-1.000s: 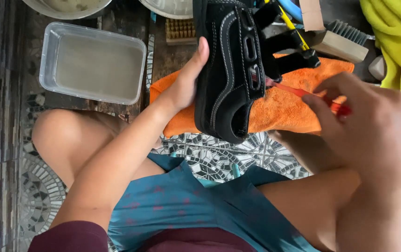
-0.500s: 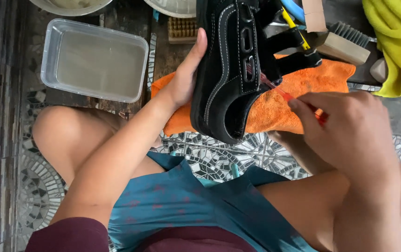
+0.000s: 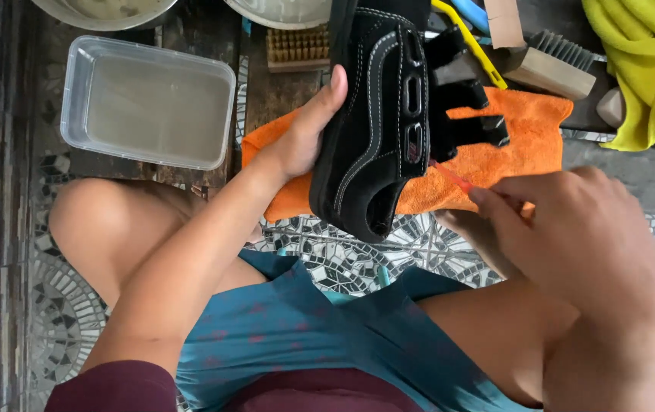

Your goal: The person scrubs a black shoe with a red toothbrush, dipping it into a container of water. They wipe the shoe with a yellow cloth and continue scrubbing the upper and sole areas.

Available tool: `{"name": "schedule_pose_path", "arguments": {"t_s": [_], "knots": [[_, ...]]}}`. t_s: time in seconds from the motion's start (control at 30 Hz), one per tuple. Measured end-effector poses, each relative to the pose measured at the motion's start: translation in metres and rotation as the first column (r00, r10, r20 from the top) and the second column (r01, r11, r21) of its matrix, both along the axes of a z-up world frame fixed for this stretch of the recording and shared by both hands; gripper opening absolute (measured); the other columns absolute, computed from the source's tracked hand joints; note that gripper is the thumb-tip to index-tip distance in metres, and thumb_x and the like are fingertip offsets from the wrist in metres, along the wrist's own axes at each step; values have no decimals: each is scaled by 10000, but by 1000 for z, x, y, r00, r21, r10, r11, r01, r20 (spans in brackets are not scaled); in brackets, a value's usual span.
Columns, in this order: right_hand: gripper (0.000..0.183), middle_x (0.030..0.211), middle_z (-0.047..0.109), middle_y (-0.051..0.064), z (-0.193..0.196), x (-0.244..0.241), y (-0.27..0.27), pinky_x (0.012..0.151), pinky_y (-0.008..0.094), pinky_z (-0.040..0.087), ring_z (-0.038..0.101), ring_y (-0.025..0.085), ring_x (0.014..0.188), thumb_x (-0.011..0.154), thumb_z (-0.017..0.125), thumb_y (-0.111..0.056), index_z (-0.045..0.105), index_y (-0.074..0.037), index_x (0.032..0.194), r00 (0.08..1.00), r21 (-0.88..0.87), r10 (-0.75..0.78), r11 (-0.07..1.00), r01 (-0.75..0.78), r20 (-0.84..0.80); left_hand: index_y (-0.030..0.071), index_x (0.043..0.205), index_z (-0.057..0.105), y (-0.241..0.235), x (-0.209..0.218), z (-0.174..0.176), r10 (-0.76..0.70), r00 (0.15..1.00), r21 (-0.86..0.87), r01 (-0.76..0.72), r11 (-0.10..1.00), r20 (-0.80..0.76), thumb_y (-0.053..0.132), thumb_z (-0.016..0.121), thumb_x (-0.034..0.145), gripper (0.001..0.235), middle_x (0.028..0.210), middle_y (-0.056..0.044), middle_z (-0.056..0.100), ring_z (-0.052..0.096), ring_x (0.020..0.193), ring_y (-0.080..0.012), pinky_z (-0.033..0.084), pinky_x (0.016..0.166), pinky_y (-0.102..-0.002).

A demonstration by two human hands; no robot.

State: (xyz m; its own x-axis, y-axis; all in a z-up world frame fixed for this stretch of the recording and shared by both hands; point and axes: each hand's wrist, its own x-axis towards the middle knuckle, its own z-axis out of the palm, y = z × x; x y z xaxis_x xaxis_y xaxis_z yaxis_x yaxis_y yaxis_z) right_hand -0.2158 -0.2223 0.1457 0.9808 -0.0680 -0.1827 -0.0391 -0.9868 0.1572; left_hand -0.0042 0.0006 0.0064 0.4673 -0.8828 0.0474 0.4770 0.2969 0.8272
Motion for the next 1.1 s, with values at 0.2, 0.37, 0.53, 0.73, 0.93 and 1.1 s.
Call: {"name": "schedule_pose_path", "arguments": {"t_s": [0.2, 0.37, 0.53, 0.73, 0.93, 1.1], "knots": [[520, 621, 675, 55, -14, 6, 14, 598, 537, 515, 646, 442, 614, 1201, 722, -508, 777, -236, 761, 978, 41, -169, 985, 165, 122, 107, 1700, 466, -1, 1, 4, -33, 999, 14, 33, 999, -8, 755, 479, 1094, 887, 1761, -172, 502, 496, 1655, -327, 399, 1430, -500], [706, 613, 703, 72, 16, 8, 14, 717, 539, 564, 662, 448, 689, 1175, 594, -643, 750, -192, 656, 945, -4, -284, 958, 287, -165, 70, 1702, 467, -4, 0, -1, 40, 999, -3, -40, 999, 20, 673, 449, 1151, 817, 1772, -159, 489, 457, 1685, -291, 365, 1459, -462], [530, 692, 748, 103, 2, 10, 19, 698, 579, 575, 699, 496, 749, 1194, 609, -562, 817, -267, 806, 945, -4, -308, 951, 309, -109, 91, 1661, 521, -2, -1, 5, -3, 999, -30, 5, 1000, 38, 706, 461, 1144, 805, 1700, -161, 562, 542, 1614, -313, 446, 1409, -476], [532, 675, 732, 109, -8, 2, 37, 585, 559, 553, 721, 432, 706, 1163, 580, -547, 784, -225, 790, 977, 56, -122, 990, 133, -174, 70, 1706, 453, -3, 2, -6, 64, 996, 27, -66, 997, 68, 705, 433, 1135, 854, 1784, -146, 457, 411, 1696, -277, 314, 1461, -463], [535, 634, 654, -18, -14, -3, 16, 549, 460, 485, 655, 314, 604, 1241, 717, -573, 768, -286, 792, 989, -69, -90, 993, 98, 116, 82, 1705, 471, -1, 0, -2, 29, 999, -4, -30, 1000, -41, 686, 476, 1135, 830, 1774, -153, 486, 452, 1685, -297, 350, 1460, -477], [569, 575, 612, -23, -2, 4, 21, 509, 444, 383, 553, 281, 506, 1244, 800, -432, 720, -221, 721, 980, 83, -62, 995, 46, 191, 89, 1649, 568, -4, 0, -3, 22, 999, -107, -25, 994, -31, 691, 516, 1161, 776, 1690, -143, 599, 579, 1593, -290, 455, 1416, -467]]}}
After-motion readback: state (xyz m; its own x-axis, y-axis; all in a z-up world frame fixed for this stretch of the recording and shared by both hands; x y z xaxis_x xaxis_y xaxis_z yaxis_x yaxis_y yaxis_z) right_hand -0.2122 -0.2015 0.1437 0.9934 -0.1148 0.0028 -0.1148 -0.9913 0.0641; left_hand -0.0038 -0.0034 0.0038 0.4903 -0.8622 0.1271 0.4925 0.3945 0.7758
